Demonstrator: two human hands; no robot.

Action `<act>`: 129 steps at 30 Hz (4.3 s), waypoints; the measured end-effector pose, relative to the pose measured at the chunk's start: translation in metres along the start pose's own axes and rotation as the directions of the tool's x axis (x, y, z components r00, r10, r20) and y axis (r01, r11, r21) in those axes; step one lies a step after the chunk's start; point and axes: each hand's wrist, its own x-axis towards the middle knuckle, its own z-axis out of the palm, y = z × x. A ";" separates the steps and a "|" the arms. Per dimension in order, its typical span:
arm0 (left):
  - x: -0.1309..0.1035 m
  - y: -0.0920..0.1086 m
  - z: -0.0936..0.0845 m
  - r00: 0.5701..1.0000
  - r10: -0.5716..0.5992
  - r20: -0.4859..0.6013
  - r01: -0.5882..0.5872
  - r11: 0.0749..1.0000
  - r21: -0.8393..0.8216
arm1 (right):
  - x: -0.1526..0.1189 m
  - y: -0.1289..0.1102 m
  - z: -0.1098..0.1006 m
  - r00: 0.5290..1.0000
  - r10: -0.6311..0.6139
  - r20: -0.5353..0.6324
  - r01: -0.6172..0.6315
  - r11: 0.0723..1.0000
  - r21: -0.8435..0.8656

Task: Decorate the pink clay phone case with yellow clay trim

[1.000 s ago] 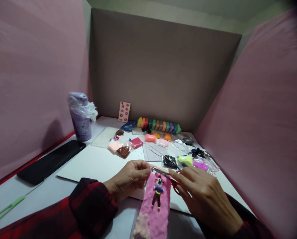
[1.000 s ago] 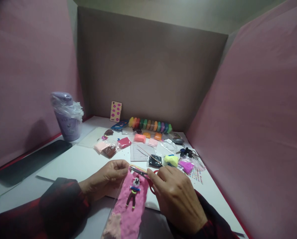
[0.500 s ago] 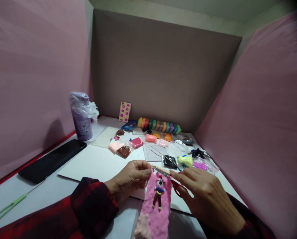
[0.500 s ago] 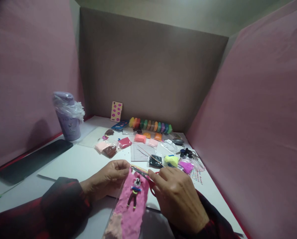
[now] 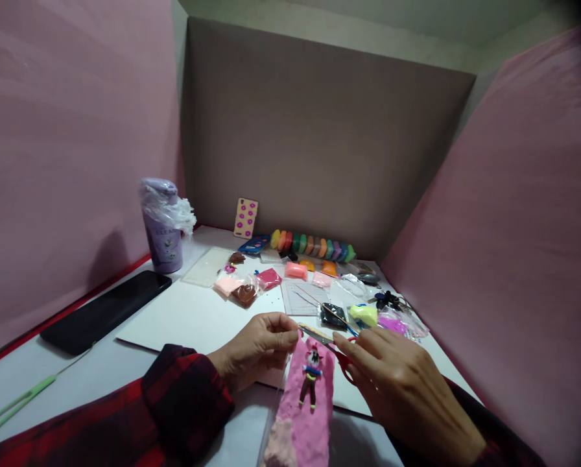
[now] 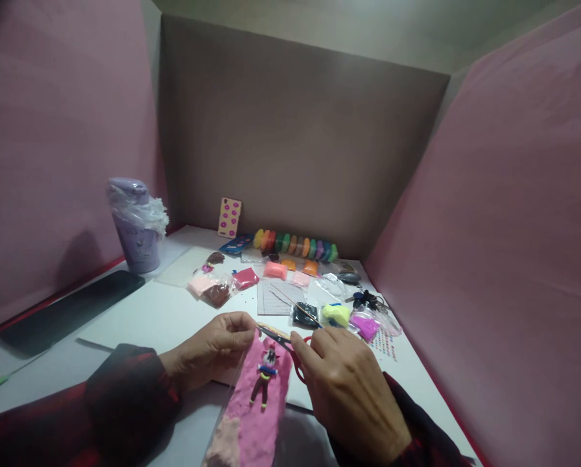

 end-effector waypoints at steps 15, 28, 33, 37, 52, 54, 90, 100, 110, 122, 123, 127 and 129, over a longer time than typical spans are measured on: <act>-0.001 -0.001 -0.001 1.000 0.004 -0.012 -0.004 1.000 0.020 | -0.005 0.001 0.012 0.999 -0.036 -0.023 0.036 0.999 -0.023; -0.002 -0.002 0.003 1.000 -0.022 -0.011 0.022 0.999 0.035 | -0.003 0.006 0.013 0.994 -0.006 -0.109 0.012 0.998 0.062; 0.002 -0.007 -0.002 0.997 0.041 -0.069 -0.033 0.994 0.109 | 0.000 0.012 0.013 0.992 -0.008 -0.123 0.009 1.000 0.005; 0.007 -0.008 -0.008 0.960 0.162 -0.229 -0.065 0.922 0.380 | 0.001 0.018 0.021 0.996 -0.007 -0.092 0.004 0.999 -0.036; 0.004 -0.002 -0.001 0.989 0.101 -0.109 -0.077 0.976 0.206 | 0.001 0.003 0.031 0.995 -0.097 -0.023 0.093 0.984 -0.152; 0.005 0.000 -0.005 0.980 0.101 -0.170 -0.068 0.980 0.188 | -0.001 0.008 0.031 0.998 -0.060 0.006 0.061 0.983 -0.174; 0.010 0.009 -0.014 0.983 0.073 -0.169 -0.073 0.997 0.004 | -0.010 0.024 0.031 0.895 0.317 0.313 -0.368 0.922 0.118; 0.014 0.008 -0.015 0.960 0.131 -0.249 -0.128 0.991 0.028 | 0.007 0.006 0.091 0.928 0.371 0.035 -0.332 0.781 0.529; 0.009 0.017 -0.015 0.945 0.088 -0.316 0.001 0.962 0.273 | 0.003 0.006 0.091 0.935 0.332 0.121 -0.337 0.734 0.590; 0.011 0.028 0.002 0.891 -0.107 -0.442 0.353 0.776 0.523 | 0.002 0.007 0.092 0.931 0.339 0.135 -0.353 0.747 0.564; 0.011 0.027 0.005 0.890 -0.128 -0.437 0.360 0.785 0.504 | 0.002 0.007 0.092 0.931 0.340 0.134 -0.354 0.747 0.562; 0.015 0.024 0.010 0.895 -0.191 -0.404 0.367 0.830 0.420 | 0.003 0.008 0.093 0.928 0.351 0.128 -0.360 0.746 0.561; 0.018 0.023 0.011 0.900 -0.205 -0.385 0.358 0.851 0.383 | 0.003 0.008 0.095 0.927 0.357 0.119 -0.358 0.741 0.568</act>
